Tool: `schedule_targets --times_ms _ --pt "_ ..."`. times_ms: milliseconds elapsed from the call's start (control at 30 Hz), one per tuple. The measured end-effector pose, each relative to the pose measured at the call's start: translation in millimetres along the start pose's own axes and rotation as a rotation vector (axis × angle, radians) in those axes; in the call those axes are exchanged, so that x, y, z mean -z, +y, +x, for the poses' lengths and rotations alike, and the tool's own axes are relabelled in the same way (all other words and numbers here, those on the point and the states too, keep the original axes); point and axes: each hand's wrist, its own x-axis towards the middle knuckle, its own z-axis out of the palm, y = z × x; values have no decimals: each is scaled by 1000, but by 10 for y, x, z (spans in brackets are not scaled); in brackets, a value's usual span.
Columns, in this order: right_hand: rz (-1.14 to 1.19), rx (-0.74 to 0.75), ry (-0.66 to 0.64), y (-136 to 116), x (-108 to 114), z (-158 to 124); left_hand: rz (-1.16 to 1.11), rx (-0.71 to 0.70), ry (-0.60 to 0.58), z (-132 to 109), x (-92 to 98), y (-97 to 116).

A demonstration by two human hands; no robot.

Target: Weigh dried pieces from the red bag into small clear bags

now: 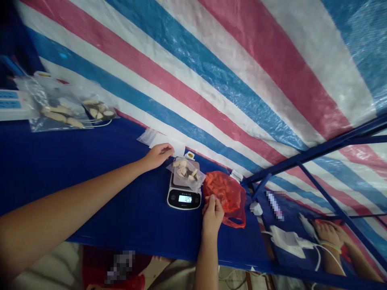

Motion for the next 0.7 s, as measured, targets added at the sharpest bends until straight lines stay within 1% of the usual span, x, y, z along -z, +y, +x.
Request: schedule_targets --times_ms 300,367,433,500,567,633,700 --pt "-70 26 -15 17 24 -23 13 0 -5 2 -1 -24" --pt "-114 87 -23 8 39 -26 32 -2 -1 2 5 -12" --pt "-172 186 -49 -4 53 -30 70 -15 4 -11 6 27" --pt "-235 321 -101 -19 54 -32 133 -91 8 -47 -14 99" --pt "-310 457 -174 -37 36 -28 210 -251 -28 -111 -65 193" --pt "-394 555 -252 -59 -5 -10 294 -432 -126 -194 -142 281" --pt "-477 592 -341 -93 -64 27 361 -545 -255 -275 -226 341"
